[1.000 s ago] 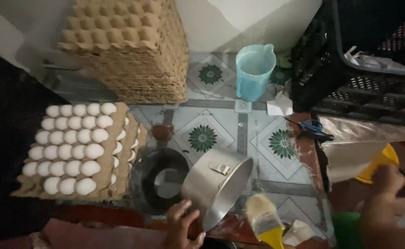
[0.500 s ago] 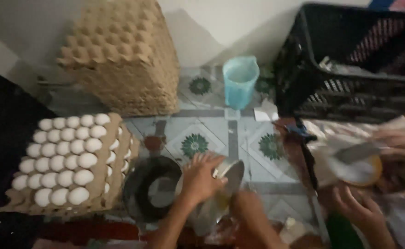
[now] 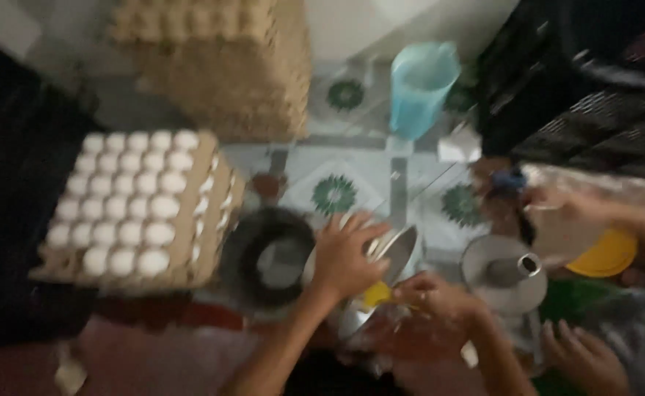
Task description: Applying grease to the interior of various cake molds using a pastry brush to prepare them for baking.
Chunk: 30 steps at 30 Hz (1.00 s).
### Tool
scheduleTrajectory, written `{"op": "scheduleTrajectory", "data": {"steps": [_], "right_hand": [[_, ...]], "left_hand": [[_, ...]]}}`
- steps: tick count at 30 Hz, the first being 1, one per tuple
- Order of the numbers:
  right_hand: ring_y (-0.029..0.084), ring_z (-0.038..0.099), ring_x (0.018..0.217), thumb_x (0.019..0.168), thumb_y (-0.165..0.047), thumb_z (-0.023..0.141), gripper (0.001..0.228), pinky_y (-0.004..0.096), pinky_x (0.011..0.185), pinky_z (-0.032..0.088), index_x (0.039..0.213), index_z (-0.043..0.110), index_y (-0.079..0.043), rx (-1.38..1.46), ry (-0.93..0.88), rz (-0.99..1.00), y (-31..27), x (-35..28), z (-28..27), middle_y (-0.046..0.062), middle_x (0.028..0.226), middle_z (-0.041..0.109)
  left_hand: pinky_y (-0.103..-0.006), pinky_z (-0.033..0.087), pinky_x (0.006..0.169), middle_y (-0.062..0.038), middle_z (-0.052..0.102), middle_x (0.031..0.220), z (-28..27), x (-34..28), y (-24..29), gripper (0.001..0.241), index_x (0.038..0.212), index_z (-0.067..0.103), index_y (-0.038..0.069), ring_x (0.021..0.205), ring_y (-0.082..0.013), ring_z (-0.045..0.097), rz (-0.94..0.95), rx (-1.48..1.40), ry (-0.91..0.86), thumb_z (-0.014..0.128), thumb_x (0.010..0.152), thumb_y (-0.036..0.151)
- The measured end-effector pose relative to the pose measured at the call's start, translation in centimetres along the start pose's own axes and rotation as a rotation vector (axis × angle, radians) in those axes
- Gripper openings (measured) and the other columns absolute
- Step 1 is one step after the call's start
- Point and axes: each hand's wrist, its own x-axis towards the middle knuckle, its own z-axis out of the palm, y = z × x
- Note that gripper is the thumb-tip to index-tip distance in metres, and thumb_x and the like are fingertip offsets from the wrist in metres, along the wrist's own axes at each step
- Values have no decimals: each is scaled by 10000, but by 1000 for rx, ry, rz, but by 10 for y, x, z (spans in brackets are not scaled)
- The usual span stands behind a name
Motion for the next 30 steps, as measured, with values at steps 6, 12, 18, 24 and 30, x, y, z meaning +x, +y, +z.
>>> {"op": "scheduleTrajectory", "data": {"steps": [6,12,18,24,30], "right_hand": [[106,533,642,860,-241,548,310,320,610,416,786,814,-99,-363,-20,446,-12,0,16,-7,752,780],[192,729,619,874,-226,692,99,310,476,545,829,760,-171,-1093,633,191,24,31,59,11,708,717],[258,740,591,887,-278,658,181,403,513,575,777,763,-180,-831,362,-248,-33,-1,63,39,645,724],[331,680,908,853,-264,715,136,460,699,514,971,758,-210,-1430,918,-260,110,57,81,147,1069,704],[149,708,637,895,-47,679,243,312,487,587,1126,619,-90,-1272,497,88,6,-1,76,57,875,722]], "left_hand": [[-730,218,1100,-27,476,1565,-12,-7,3,681,1407,612,324,1485,-411,271,-73,-18,-200,621,732,420],[-644,440,920,-127,587,1403,12,-41,-35,767,1355,666,275,1244,-541,502,315,-127,195,638,596,384],[-523,342,1091,-127,640,1326,15,-42,-37,776,1345,682,227,1310,-390,567,373,-223,270,572,584,325],[-614,478,888,-109,658,1292,6,-32,-31,783,1294,712,312,1176,-499,606,280,-171,165,639,515,325],[-627,351,1092,-211,551,1367,25,-44,-33,783,1379,557,214,1309,-364,527,328,-183,215,551,599,291]]}}
